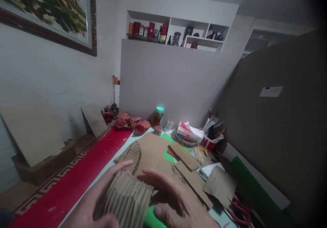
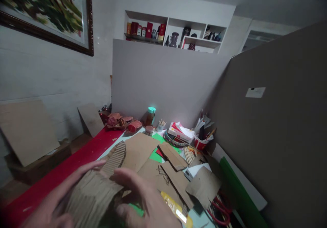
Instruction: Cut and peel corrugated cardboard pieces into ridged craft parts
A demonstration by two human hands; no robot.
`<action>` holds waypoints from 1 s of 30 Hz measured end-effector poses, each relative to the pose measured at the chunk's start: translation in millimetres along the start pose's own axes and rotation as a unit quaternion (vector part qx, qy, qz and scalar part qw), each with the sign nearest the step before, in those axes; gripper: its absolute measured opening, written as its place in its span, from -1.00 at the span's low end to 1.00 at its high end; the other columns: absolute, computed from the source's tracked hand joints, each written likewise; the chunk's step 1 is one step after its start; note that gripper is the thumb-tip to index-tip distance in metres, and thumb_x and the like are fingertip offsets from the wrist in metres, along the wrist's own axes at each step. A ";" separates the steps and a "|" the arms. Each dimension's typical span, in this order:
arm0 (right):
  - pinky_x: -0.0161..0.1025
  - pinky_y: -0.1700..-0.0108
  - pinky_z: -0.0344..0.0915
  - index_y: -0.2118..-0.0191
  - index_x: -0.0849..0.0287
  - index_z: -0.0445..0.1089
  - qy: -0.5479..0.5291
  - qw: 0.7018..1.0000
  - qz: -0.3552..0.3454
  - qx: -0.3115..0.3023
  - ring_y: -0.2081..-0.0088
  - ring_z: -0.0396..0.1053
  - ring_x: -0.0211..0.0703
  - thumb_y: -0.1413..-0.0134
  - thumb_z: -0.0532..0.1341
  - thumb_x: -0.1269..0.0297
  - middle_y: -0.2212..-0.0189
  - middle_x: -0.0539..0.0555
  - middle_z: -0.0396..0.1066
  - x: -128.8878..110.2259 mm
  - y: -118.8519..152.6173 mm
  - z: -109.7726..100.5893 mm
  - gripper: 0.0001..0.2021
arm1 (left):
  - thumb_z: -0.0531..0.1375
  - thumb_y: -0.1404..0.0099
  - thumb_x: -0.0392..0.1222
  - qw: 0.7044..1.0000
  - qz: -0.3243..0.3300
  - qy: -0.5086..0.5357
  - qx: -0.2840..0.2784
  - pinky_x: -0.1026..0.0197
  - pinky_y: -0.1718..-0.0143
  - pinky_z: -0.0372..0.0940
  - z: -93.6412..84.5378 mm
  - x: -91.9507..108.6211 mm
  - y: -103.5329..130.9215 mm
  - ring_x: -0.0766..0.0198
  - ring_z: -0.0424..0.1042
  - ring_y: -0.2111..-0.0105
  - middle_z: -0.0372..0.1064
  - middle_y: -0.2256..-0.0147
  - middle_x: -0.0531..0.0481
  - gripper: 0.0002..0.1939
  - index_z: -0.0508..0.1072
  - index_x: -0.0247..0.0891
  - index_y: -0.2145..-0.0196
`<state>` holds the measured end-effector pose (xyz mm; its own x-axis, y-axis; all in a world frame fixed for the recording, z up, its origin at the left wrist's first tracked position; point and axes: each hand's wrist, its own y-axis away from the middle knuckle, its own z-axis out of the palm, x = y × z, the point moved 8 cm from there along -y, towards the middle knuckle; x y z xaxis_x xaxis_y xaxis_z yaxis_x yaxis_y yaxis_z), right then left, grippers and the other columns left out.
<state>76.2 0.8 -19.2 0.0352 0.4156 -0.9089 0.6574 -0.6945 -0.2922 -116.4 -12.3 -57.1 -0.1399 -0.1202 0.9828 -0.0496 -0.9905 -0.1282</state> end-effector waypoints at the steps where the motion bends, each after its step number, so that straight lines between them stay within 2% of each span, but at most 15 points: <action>1: 0.02 -0.06 0.42 -0.26 -0.23 0.22 -0.040 0.999 0.003 -0.012 -0.09 0.44 0.05 -0.19 0.29 0.04 -0.20 0.13 0.36 -3.2 -5.6 0.0 -0.47 | 0.43 0.12 0.25 0.999 -0.010 0.032 -0.038 -0.20 -0.17 0.23 -0.1 0.9 -7.5 -0.37 0.32 -0.15 0.40 -0.18 -0.10 -0.09 0.35 0.07 -0.20; 3: -0.02 -0.03 0.44 -0.24 -0.21 0.25 -0.073 0.997 -0.011 -0.038 -0.08 0.44 0.02 -0.16 0.33 0.11 -0.20 0.14 0.35 -12.9 -18.8 2.0 -0.46 | 0.43 0.07 0.21 0.987 -0.014 0.091 -0.133 -0.11 -0.15 0.25 4.1 5.8 -21.6 -0.23 0.43 -0.07 0.50 -0.06 -0.13 -0.13 0.37 0.00 -0.19; 4: -0.06 0.02 0.47 -0.23 -0.20 0.27 -0.071 0.996 -0.019 -0.049 -0.07 0.43 0.00 -0.12 0.37 0.14 -0.19 0.13 0.35 -16.7 -26.0 3.6 -0.44 | 0.42 -0.02 0.12 0.975 -0.022 0.138 -0.172 -0.08 -0.15 0.25 5.8 7.5 -27.9 -0.18 0.42 -0.09 0.45 -0.13 -0.13 -0.20 0.35 -0.01 -0.20; 5: -0.11 0.07 0.49 -0.23 -0.18 0.27 -0.063 0.996 -0.024 -0.058 -0.04 0.43 -0.02 -0.08 0.39 0.16 -0.18 0.13 0.34 -18.8 -33.5 5.3 -0.41 | 0.39 -0.07 0.13 0.973 -0.022 0.149 -0.174 -0.06 -0.15 0.23 2.5 7.9 -35.4 -0.14 0.41 -0.10 0.45 -0.13 -0.11 -0.27 0.36 0.00 -0.19; 7: -0.16 0.15 0.51 -0.24 -0.13 0.25 -0.045 0.996 -0.024 -0.070 -0.01 0.43 -0.04 0.01 0.45 0.18 -0.19 0.15 0.33 -17.8 -48.9 8.5 -0.32 | 0.38 0.00 0.24 0.966 -0.023 0.173 -0.192 -0.10 -0.16 0.21 0.3 7.3 -47.4 -0.20 0.38 -0.14 0.43 -0.15 -0.18 -0.12 0.31 -0.06 -0.23; 9: -0.15 0.16 0.51 -0.25 -0.07 0.23 -0.041 0.996 -0.018 -0.079 -0.06 0.39 0.01 0.07 0.47 0.20 -0.18 0.17 0.33 -13.0 -63.9 9.9 -0.25 | 0.38 0.07 0.31 0.963 -0.020 0.184 -0.197 -0.16 -0.17 0.18 -1.3 6.5 -57.7 -0.29 0.34 -0.16 0.41 -0.16 -0.25 0.04 0.22 -0.13 -0.29; 12: -0.16 0.19 0.50 -0.26 -0.02 0.20 -0.076 0.991 -0.014 -0.107 -0.09 0.37 0.04 0.06 0.46 0.16 -0.20 0.19 0.31 -9.7 -83.3 9.1 -0.24 | 0.40 0.10 0.29 0.959 -0.002 0.192 -0.209 -0.17 -0.16 0.20 -1.2 12.5 -69.9 -0.31 0.32 -0.17 0.37 -0.19 -0.27 0.12 0.12 -0.14 -0.33; 16: -0.26 0.32 0.48 -0.25 -0.05 0.21 -0.094 0.986 -0.008 -0.134 0.11 0.46 -0.13 0.01 0.43 0.10 -0.26 0.19 0.22 -11.5 -103.0 2.5 -0.29 | 0.41 0.09 0.27 0.957 0.019 0.174 -0.233 -0.18 -0.06 0.29 -0.9 24.9 -81.4 -0.31 0.34 -0.15 0.37 -0.19 -0.27 0.11 0.11 -0.09 -0.33; 19: -0.31 0.37 0.44 -0.25 -0.08 0.21 -0.085 0.986 -0.010 -0.143 0.22 0.46 -0.22 0.01 0.41 0.03 -0.20 0.15 0.30 -9.9 -112.9 0.6 -0.29 | 0.37 -0.01 0.25 0.966 0.028 0.140 -0.217 -0.15 -0.14 0.22 -6.1 26.4 -89.1 -0.20 0.31 -0.20 0.34 -0.23 -0.18 -0.05 0.18 0.00 -0.30; 22: -0.18 0.19 0.47 -0.24 -0.05 0.24 -0.045 0.991 -0.021 -0.126 0.16 0.46 -0.16 0.08 0.44 -0.01 -0.11 0.11 0.39 -3.0 -117.9 -1.6 -0.26 | 0.31 -0.15 0.20 0.978 0.039 0.087 -0.184 -0.13 -0.18 0.16 -13.3 24.6 -95.8 -0.16 0.30 -0.20 0.35 -0.23 -0.11 -0.24 0.27 -0.01 -0.25; 25: -0.06 0.07 0.44 -0.22 -0.01 0.27 0.021 0.997 -0.029 -0.073 0.15 0.40 -0.14 0.13 0.48 0.05 -0.13 0.13 0.34 7.6 -119.5 -9.7 -0.24 | 0.34 -0.16 0.07 0.987 0.051 0.006 -0.152 -0.13 -0.16 0.21 -20.5 24.9 -101.0 -0.14 0.41 -0.12 0.45 -0.15 -0.19 -0.33 0.36 -0.11 -0.20; 28: -0.11 0.19 0.47 -0.21 0.01 0.28 0.081 0.996 -0.036 -0.013 0.21 0.32 -0.16 0.16 0.50 0.10 -0.12 0.16 0.29 18.4 -119.3 -18.4 -0.23 | 0.31 -0.25 -0.12 0.988 0.076 -0.096 -0.090 -0.16 -0.20 0.14 -31.2 30.1 -103.7 -0.04 0.40 -0.13 0.40 -0.19 -0.19 -0.49 0.42 -0.14 -0.15; 30: -0.15 0.26 0.47 -0.23 -0.01 0.25 0.109 0.993 -0.043 0.017 0.24 0.30 -0.17 0.15 0.50 0.11 -0.14 0.18 0.26 24.0 -118.6 -20.5 -0.22 | 0.27 -0.29 -0.15 0.982 0.090 -0.155 -0.056 -0.17 -0.26 0.03 -36.7 32.8 -102.3 0.00 0.36 -0.16 0.40 -0.19 -0.13 -0.58 0.45 -0.09 -0.11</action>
<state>14.5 105.2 -0.3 0.1450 0.5895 -0.7946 0.6395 -0.6686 -0.3794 -152.3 87.5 -16.6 0.1512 -0.3238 0.9340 -0.1621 -0.9402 -0.2997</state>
